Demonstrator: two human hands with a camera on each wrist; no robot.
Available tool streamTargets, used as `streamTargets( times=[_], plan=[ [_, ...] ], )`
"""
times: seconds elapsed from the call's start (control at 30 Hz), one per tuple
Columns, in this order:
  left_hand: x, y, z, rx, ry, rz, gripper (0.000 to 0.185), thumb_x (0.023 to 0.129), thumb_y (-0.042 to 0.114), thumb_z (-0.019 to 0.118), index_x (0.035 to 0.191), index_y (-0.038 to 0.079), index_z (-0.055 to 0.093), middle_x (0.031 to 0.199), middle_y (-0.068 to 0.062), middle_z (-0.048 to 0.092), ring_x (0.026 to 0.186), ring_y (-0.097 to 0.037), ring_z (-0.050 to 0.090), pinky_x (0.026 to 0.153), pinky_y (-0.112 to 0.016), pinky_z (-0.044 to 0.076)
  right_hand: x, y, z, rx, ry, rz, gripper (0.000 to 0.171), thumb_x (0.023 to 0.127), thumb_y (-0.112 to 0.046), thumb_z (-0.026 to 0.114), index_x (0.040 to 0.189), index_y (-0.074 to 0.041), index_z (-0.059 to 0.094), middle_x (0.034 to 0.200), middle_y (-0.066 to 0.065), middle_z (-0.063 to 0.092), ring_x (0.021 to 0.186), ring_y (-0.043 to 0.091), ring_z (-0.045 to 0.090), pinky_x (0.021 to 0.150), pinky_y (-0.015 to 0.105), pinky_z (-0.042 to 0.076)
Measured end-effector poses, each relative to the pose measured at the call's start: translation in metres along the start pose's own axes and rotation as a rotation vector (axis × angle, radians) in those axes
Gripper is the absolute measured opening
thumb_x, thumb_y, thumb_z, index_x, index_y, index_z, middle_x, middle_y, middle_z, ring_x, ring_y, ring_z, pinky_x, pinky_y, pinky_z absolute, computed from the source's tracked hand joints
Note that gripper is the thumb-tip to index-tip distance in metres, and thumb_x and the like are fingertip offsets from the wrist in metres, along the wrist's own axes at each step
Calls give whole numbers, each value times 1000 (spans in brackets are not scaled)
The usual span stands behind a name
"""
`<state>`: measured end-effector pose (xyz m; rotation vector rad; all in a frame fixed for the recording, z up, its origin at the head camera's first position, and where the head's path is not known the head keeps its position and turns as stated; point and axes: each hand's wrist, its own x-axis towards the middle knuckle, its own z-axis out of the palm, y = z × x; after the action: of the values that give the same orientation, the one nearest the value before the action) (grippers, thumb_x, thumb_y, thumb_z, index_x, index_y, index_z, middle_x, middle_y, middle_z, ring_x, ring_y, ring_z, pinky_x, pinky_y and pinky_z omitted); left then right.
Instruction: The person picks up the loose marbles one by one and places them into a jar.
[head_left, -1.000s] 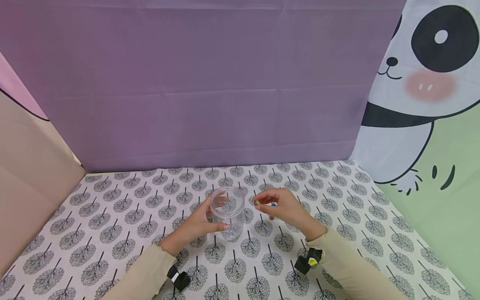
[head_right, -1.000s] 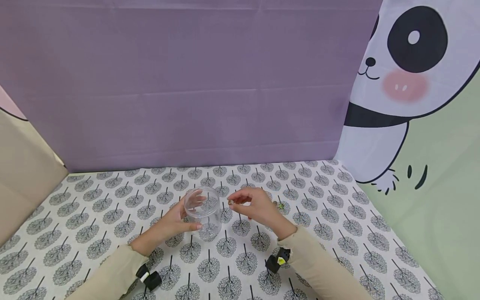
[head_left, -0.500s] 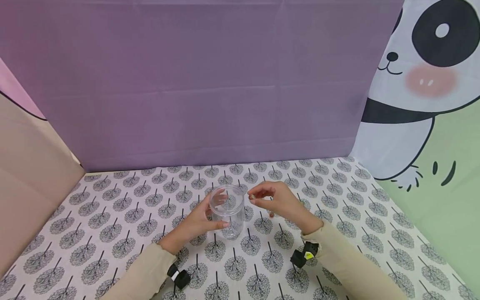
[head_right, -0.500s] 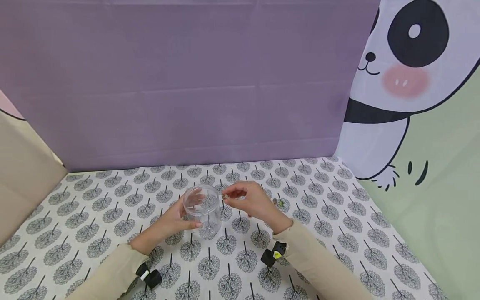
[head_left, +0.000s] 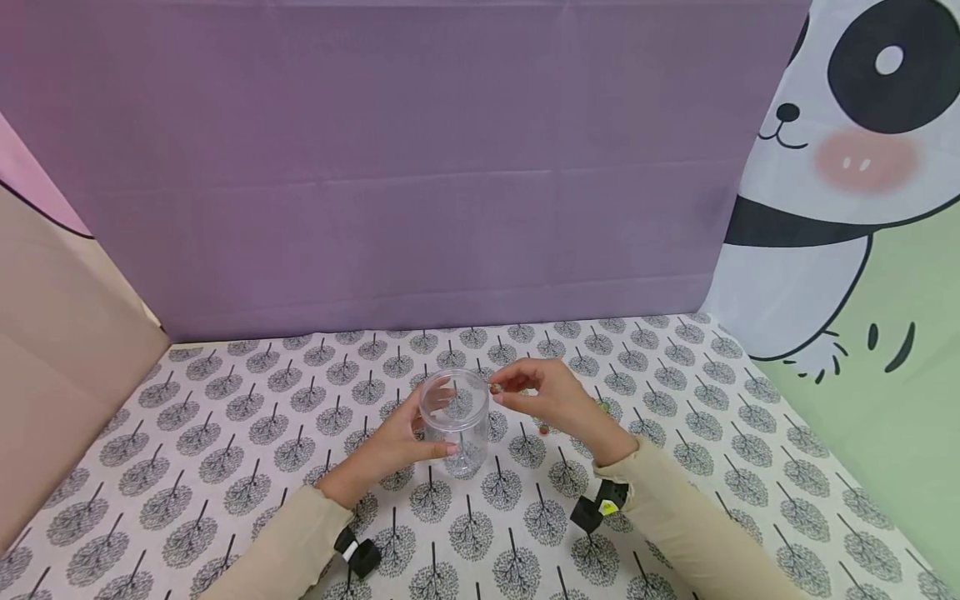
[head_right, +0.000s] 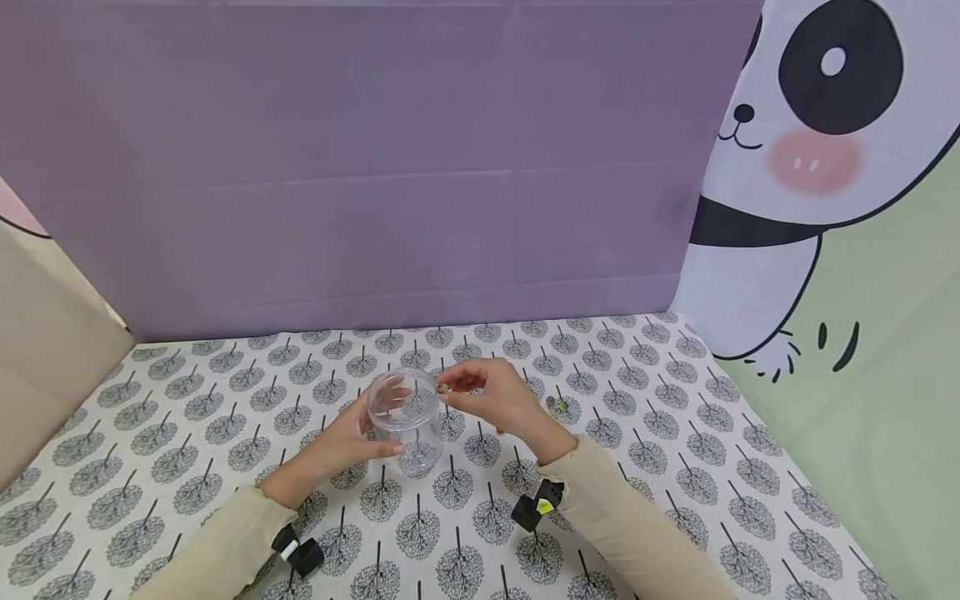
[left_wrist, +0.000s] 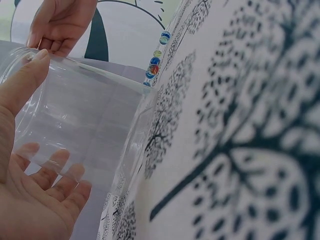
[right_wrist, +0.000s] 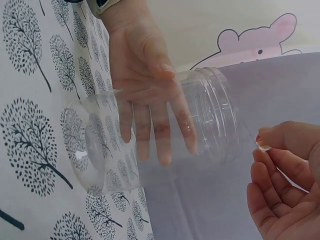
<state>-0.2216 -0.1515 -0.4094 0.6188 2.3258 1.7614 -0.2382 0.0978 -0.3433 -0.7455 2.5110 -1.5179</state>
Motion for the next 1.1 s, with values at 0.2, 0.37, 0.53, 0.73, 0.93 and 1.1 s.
streamTargets(
  times=[0.2,0.37,0.53,0.73,0.93,1.1],
  plan=[
    [-1,1,0,-11,-3,-16,97,72,12,80,149,21,22,147,-15,36,125,-43,43,103,-64,30,3,-3,3,-11,5,16,19,84,-18,70,103,-14,70,88,0,66,81,19,61,36,40,48],
    [-1,2,0,-8,-5,-15,96,72,14,80,149,23,23,147,-16,36,124,-43,43,102,-64,32,6,-1,4,-16,15,-25,18,84,-17,71,101,-12,70,89,0,68,81,17,62,52,35,54],
    [0,1,0,-16,-11,7,96,72,14,80,149,19,23,146,-19,36,125,-45,42,101,-63,33,8,1,6,-8,17,-48,18,84,-15,71,101,-10,69,89,1,68,80,15,62,65,28,53],
    [1,0,-1,-14,-13,19,95,72,13,80,148,19,23,146,-20,35,125,-46,40,102,-62,33,11,1,8,-3,24,-63,17,83,-11,70,99,-7,69,88,3,68,79,15,61,66,28,54],
    [1,0,-1,-12,-10,12,94,72,14,80,148,24,24,147,-18,35,126,-44,41,102,-61,33,11,-1,10,-5,32,-36,16,82,-13,72,98,-11,70,85,1,67,78,15,61,46,25,48],
    [1,-1,-1,-14,-9,10,95,72,14,80,148,22,24,147,-18,35,126,-44,41,103,-61,33,11,-4,12,-5,35,-11,16,82,-16,72,97,-14,70,83,0,66,75,17,60,30,22,32]
  ],
)
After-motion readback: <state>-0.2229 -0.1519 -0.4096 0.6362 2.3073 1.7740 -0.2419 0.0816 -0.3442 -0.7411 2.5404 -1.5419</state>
